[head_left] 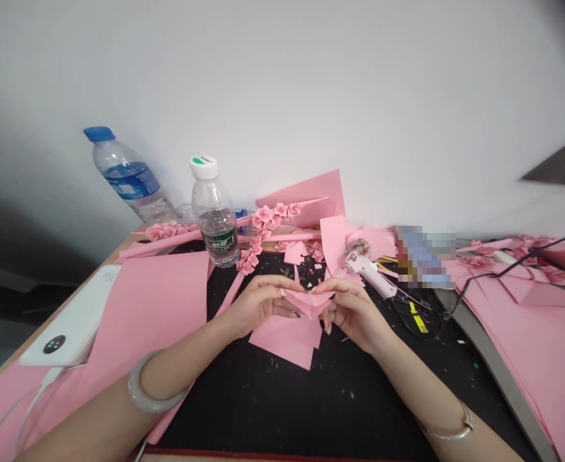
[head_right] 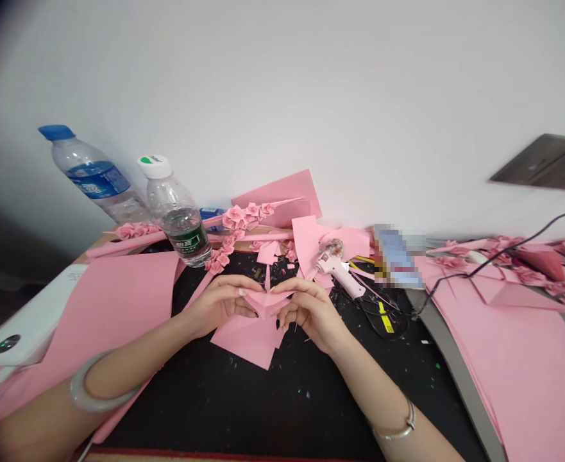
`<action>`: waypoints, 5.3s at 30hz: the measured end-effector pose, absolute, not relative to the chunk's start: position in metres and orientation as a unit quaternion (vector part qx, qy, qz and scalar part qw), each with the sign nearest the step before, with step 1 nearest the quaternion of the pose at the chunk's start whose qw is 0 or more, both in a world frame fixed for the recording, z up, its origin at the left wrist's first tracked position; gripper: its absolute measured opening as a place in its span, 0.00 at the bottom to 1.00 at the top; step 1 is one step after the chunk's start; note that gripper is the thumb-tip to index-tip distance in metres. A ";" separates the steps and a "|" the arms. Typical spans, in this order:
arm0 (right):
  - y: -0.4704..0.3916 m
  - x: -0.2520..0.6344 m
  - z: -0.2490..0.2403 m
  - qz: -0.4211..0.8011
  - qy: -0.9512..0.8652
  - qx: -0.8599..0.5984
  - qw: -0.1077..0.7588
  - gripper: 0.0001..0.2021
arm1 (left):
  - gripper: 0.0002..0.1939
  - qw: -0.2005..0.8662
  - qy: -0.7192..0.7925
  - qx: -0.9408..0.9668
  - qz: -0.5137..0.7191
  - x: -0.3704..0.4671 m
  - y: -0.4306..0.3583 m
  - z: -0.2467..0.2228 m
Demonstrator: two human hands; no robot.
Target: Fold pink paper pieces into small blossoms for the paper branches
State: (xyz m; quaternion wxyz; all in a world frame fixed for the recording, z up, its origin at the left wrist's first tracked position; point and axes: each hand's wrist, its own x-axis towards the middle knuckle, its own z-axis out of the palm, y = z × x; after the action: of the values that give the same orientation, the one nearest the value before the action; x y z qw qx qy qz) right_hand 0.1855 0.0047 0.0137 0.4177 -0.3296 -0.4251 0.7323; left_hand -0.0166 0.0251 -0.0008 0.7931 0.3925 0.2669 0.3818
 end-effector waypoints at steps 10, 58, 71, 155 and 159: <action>0.004 0.186 0.018 0.771 -0.404 -0.301 0.388 0.15 | 0.14 0.829 0.216 0.376 0.353 -0.016 0.023 0.004; 0.009 0.183 0.018 0.519 -0.594 -0.458 0.410 0.10 | 0.08 0.553 0.391 0.605 0.419 -0.009 0.019 0.004; 0.001 0.183 -0.001 0.465 -0.675 -0.425 0.385 0.19 | 0.10 0.646 0.331 0.571 0.382 -0.003 0.011 0.008; -0.025 0.142 0.004 0.285 -0.717 -0.482 0.415 0.13 | 0.16 0.486 0.411 0.628 0.447 0.019 -0.014 0.012; -0.025 0.145 0.007 0.331 -0.733 -0.439 0.401 0.13 | 0.15 0.540 0.379 0.594 0.461 0.018 -0.013 0.012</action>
State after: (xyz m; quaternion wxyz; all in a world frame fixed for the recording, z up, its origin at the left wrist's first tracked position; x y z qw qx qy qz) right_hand 0.1448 -0.0247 0.0066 0.4010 -0.4391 -0.7326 0.3313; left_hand 0.0183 -0.0134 0.0122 0.5399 0.5938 0.3789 0.4609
